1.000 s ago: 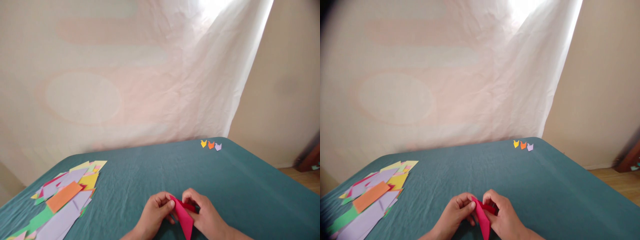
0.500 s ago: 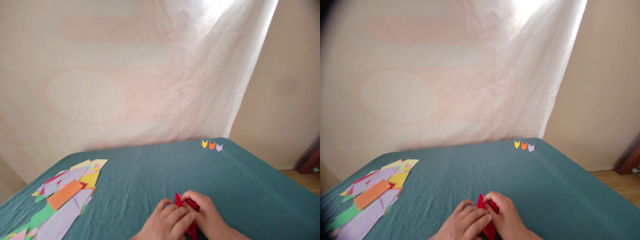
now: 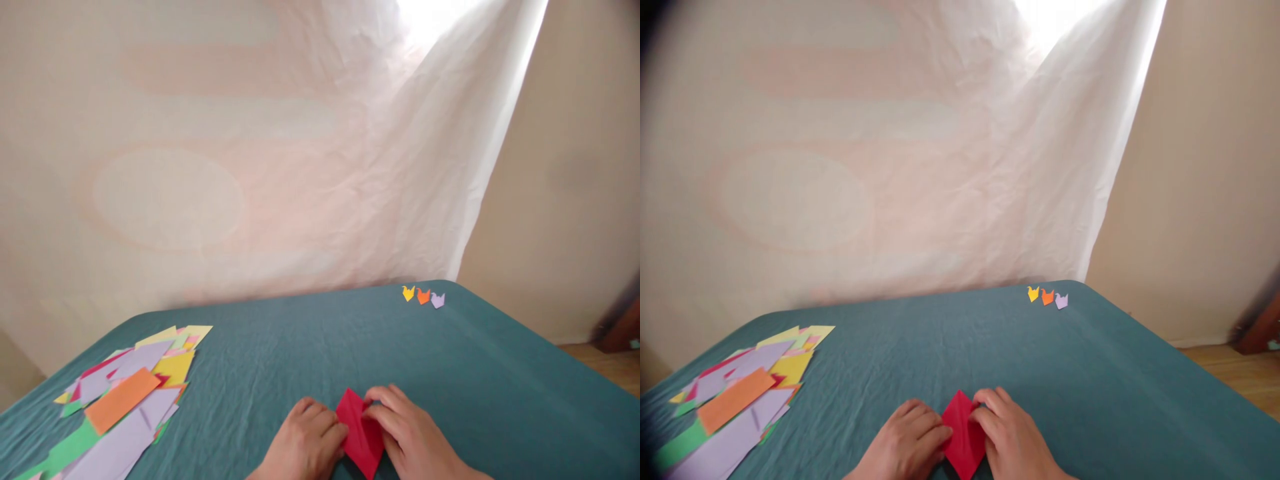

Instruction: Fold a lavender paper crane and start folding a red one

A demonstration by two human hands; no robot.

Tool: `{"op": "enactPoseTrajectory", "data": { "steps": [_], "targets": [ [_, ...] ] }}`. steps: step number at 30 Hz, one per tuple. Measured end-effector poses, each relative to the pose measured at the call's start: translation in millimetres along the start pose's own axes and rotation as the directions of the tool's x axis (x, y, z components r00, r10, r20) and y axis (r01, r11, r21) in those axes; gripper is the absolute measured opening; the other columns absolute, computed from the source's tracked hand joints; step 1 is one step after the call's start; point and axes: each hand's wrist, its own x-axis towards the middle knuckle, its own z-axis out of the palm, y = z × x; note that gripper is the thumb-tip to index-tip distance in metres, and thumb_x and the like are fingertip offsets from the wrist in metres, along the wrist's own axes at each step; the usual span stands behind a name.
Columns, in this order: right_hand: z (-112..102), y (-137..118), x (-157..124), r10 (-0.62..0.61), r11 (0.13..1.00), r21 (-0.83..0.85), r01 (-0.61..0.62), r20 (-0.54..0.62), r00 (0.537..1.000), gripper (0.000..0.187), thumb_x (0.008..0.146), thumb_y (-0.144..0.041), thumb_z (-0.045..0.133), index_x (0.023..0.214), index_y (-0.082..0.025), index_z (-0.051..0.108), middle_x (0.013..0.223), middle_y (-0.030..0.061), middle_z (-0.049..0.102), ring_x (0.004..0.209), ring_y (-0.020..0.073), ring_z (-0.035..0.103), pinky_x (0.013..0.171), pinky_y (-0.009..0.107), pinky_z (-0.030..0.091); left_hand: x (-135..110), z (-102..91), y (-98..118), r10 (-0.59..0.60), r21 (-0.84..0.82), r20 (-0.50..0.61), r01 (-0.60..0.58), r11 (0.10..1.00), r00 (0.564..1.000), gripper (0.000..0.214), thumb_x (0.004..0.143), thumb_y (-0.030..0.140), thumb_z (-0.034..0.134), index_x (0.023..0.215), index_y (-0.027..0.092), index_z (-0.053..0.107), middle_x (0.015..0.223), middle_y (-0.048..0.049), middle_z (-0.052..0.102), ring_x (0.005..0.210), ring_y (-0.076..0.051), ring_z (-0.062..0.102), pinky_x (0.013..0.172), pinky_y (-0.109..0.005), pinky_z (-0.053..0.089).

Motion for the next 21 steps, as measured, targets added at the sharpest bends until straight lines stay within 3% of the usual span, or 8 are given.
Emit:
{"op": "enactPoseTrajectory", "data": {
  "steps": [3, 6, 8, 11, 14, 17, 21],
  "targets": [
    [-6, -3, -2, -0.061, 0.998, -0.012, 0.063, 0.105, 0.993, 0.043, 0.068, -0.003, 0.050, 0.103, -0.022, 0.065, 0.102, 0.0058, 0.063, 0.095, 0.0226, 0.054, 0.086, 0.035, 0.044, 2, 1.7, 2, 0.001, 0.140, 0.105, -0.016, 0.990, 0.994, 0.012, 0.085, 0.019, 0.050, 0.080, 0.021, 0.060, 0.073, -0.0030, 0.063, 0.068, -0.017, 0.056, 0.066, -0.029, 0.037],
    [-8, -3, -3, -0.083, 0.995, -0.034, 0.090, 0.160, 0.984, 0.044, 0.068, -0.013, 0.062, 0.111, -0.021, 0.064, 0.110, 0.0077, 0.063, 0.100, 0.0261, 0.052, 0.088, 0.038, 0.043, 2, 1.3, 2, -0.016, 0.177, 0.122, -0.006, 0.984, 0.992, 0.013, 0.085, 0.017, 0.050, 0.077, 0.020, 0.060, 0.071, -0.0028, 0.063, 0.068, -0.017, 0.056, 0.065, -0.029, 0.036],
    [-7, -2, -2, -0.090, 0.994, -0.050, 0.099, 0.154, 0.984, 0.041, 0.071, -0.021, 0.067, 0.112, -0.021, 0.064, 0.110, 0.0077, 0.063, 0.100, 0.0266, 0.053, 0.086, 0.038, 0.044, 1, 0.6, 1, -0.015, 0.148, 0.099, 0.000, 0.989, 0.995, 0.015, 0.085, 0.015, 0.048, 0.079, 0.020, 0.061, 0.072, -0.0032, 0.063, 0.070, -0.017, 0.056, 0.066, -0.029, 0.037],
    [-2, 2, -2, -0.087, 0.994, -0.059, 0.092, 0.080, 0.993, 0.022, 0.081, -0.019, 0.062, 0.102, -0.023, 0.067, 0.098, 0.0044, 0.066, 0.091, 0.0217, 0.055, 0.081, 0.034, 0.044, -1, 0.6, 0, -0.043, 0.069, 0.058, 0.039, 0.997, 0.997, 0.018, 0.086, 0.013, 0.046, 0.078, 0.019, 0.061, 0.075, -0.0034, 0.062, 0.073, -0.016, 0.056, 0.068, -0.028, 0.038],
    [2, 5, -2, -0.077, 0.996, -0.051, 0.077, 0.010, 0.997, 0.014, 0.086, -0.014, 0.056, 0.089, -0.022, 0.067, 0.088, 0.0018, 0.066, 0.084, 0.0179, 0.056, 0.077, 0.030, 0.043, -2, 0.7, 0, -0.175, -0.019, 0.056, 0.176, 0.984, 0.983, 0.012, 0.082, 0.012, 0.051, 0.075, 0.019, 0.059, 0.079, -0.0029, 0.062, 0.077, -0.017, 0.055, 0.070, -0.029, 0.038],
    [4, 7, -4, -0.064, 0.996, -0.060, 0.064, -0.005, 0.998, 0.009, 0.085, -0.016, 0.058, 0.080, -0.021, 0.064, 0.087, 0.0007, 0.066, 0.082, 0.0171, 0.056, 0.076, 0.030, 0.042, -1, -1.1, 2, -0.337, -0.093, 0.085, 0.345, 0.934, 0.938, 0.008, 0.075, 0.012, 0.061, 0.072, 0.019, 0.058, 0.081, -0.0014, 0.061, 0.081, -0.018, 0.054, 0.073, -0.029, 0.037],
    [3, 9, -4, -0.013, 0.996, -0.083, 0.011, -0.023, 1.000, 0.012, 0.086, -0.015, 0.057, 0.076, -0.020, 0.061, 0.084, -0.0001, 0.062, 0.080, 0.0161, 0.054, 0.074, 0.029, 0.040, 2, -4.8, 4, -0.436, -0.122, 0.099, 0.446, 0.887, 0.894, 0.008, 0.075, 0.013, 0.062, 0.071, 0.019, 0.058, 0.081, -0.0002, 0.059, 0.083, -0.018, 0.052, 0.075, -0.031, 0.035]
  ]
}}
